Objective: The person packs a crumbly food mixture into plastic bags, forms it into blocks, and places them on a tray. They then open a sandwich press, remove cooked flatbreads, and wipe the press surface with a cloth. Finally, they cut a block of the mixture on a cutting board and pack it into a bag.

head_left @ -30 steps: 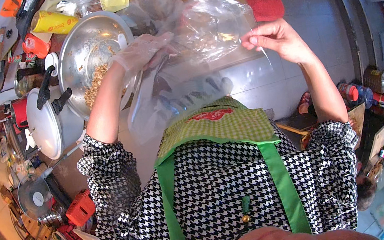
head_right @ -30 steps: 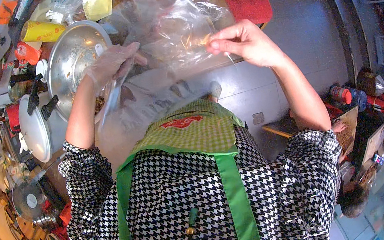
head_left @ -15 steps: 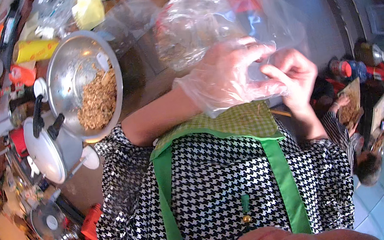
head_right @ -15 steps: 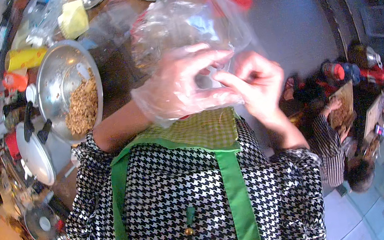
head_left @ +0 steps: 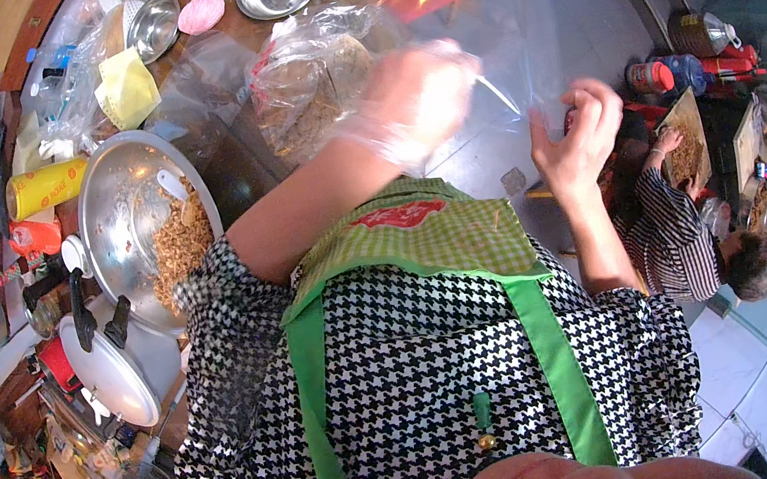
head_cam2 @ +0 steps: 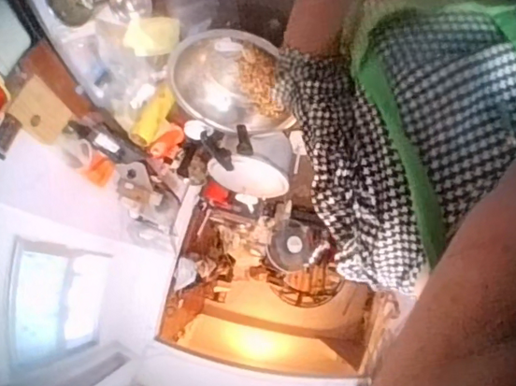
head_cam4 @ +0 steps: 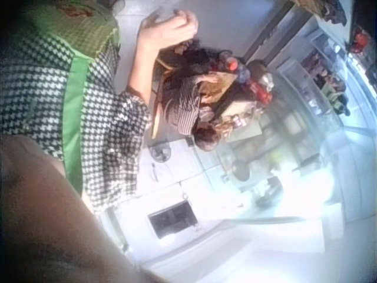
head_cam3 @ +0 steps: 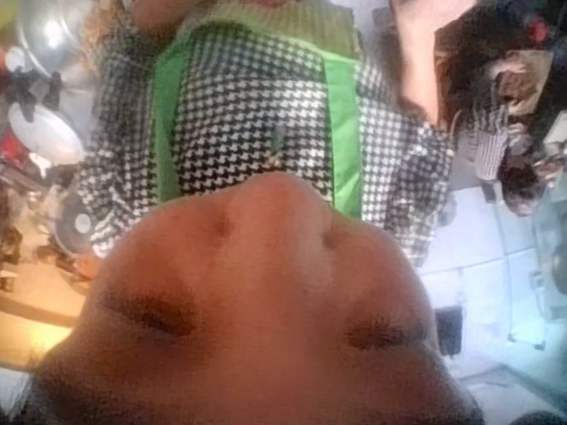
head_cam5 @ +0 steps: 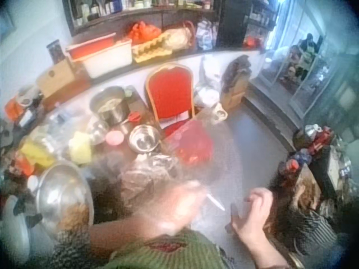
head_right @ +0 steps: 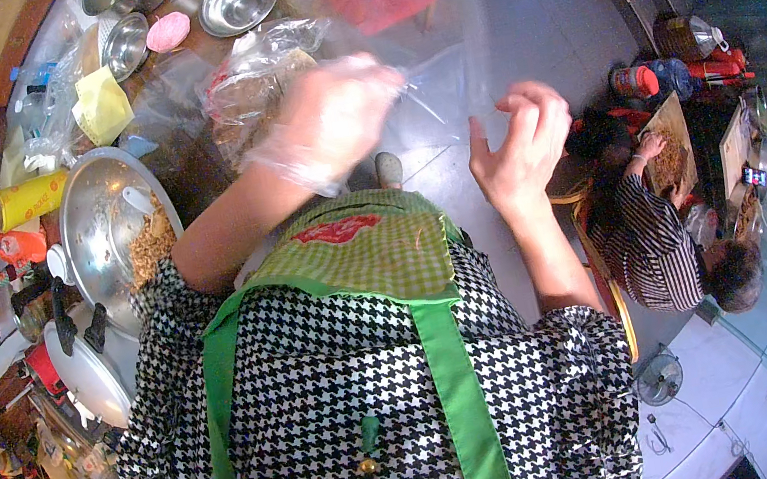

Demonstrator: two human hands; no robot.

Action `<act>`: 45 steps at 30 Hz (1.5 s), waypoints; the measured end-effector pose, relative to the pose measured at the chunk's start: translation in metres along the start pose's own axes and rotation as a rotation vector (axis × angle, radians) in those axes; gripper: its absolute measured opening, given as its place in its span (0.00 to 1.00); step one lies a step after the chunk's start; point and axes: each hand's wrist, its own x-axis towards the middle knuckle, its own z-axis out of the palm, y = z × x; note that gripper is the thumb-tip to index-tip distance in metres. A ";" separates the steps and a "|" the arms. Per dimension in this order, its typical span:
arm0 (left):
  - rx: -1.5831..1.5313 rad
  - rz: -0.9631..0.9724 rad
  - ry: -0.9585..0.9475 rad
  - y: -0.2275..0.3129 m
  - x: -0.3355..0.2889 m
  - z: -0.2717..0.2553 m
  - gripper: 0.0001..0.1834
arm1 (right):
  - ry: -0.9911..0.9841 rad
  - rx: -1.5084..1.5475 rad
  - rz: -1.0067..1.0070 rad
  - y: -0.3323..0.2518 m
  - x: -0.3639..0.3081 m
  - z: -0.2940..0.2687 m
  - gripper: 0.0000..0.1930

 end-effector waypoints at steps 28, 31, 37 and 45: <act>0.507 -0.411 -0.422 -0.206 0.004 0.024 0.19 | -0.534 -0.170 0.086 0.032 0.014 0.017 0.37; 0.466 -0.427 -0.544 -0.192 -0.002 0.003 0.19 | -0.568 -0.124 0.138 0.025 0.014 0.015 0.46; 0.510 -0.323 -0.746 -0.181 -0.035 -0.013 0.21 | -0.640 -0.172 0.203 0.007 0.006 0.019 0.56; 0.123 -0.529 -0.498 -0.145 -0.031 0.002 0.29 | -0.635 -0.107 0.232 0.026 -0.002 0.022 0.55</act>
